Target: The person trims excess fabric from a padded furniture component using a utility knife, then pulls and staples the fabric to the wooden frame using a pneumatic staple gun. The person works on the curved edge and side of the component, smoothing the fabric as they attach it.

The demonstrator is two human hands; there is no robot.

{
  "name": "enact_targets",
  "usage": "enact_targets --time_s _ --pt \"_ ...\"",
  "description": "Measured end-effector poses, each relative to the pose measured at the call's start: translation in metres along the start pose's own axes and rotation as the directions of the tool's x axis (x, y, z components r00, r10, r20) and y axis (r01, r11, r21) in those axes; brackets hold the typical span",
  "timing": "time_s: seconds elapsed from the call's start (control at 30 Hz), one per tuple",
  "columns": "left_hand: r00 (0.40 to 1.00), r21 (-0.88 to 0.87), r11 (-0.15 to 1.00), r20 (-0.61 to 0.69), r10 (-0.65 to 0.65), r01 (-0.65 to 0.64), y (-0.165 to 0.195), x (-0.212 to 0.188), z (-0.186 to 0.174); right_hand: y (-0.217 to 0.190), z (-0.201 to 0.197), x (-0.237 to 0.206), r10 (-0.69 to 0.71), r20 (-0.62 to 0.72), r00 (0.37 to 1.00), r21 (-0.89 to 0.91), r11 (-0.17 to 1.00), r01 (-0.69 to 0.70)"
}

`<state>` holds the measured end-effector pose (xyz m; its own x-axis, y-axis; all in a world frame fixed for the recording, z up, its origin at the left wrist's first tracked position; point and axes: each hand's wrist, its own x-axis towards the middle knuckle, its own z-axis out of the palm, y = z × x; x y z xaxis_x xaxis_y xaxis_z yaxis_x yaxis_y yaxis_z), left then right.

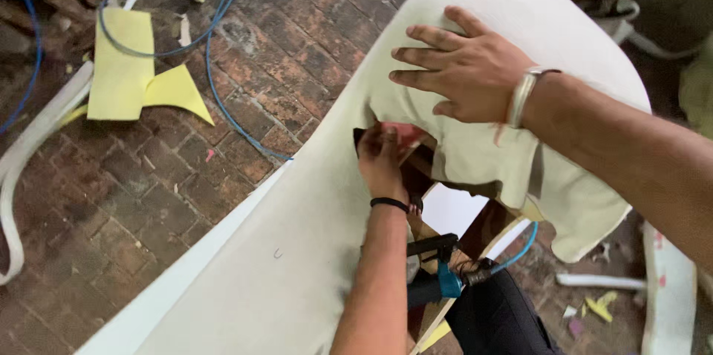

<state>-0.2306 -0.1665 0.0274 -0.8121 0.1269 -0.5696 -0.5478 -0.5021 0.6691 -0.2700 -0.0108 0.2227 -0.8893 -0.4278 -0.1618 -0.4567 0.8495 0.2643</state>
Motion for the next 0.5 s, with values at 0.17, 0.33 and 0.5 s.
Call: enact_targets --time_s 0.17,0.33,0.5 --pt "0.998 -0.121 0.992 -0.035 -0.046 0.042 -0.005 0.005 0.022 -0.002 0.000 0.009 -0.009 0.158 0.987 -0.169 0.985 0.036" --pt "0.969 -0.164 0.986 -0.244 -0.026 -0.015 -0.030 0.012 0.043 -0.005 -0.003 0.001 -0.016 0.146 0.989 -0.183 0.982 0.043" --pt "0.976 -0.270 0.950 -0.187 0.109 -0.157 -0.056 0.020 0.043 0.013 -0.027 0.019 -0.183 0.246 0.952 -0.065 0.977 0.205"
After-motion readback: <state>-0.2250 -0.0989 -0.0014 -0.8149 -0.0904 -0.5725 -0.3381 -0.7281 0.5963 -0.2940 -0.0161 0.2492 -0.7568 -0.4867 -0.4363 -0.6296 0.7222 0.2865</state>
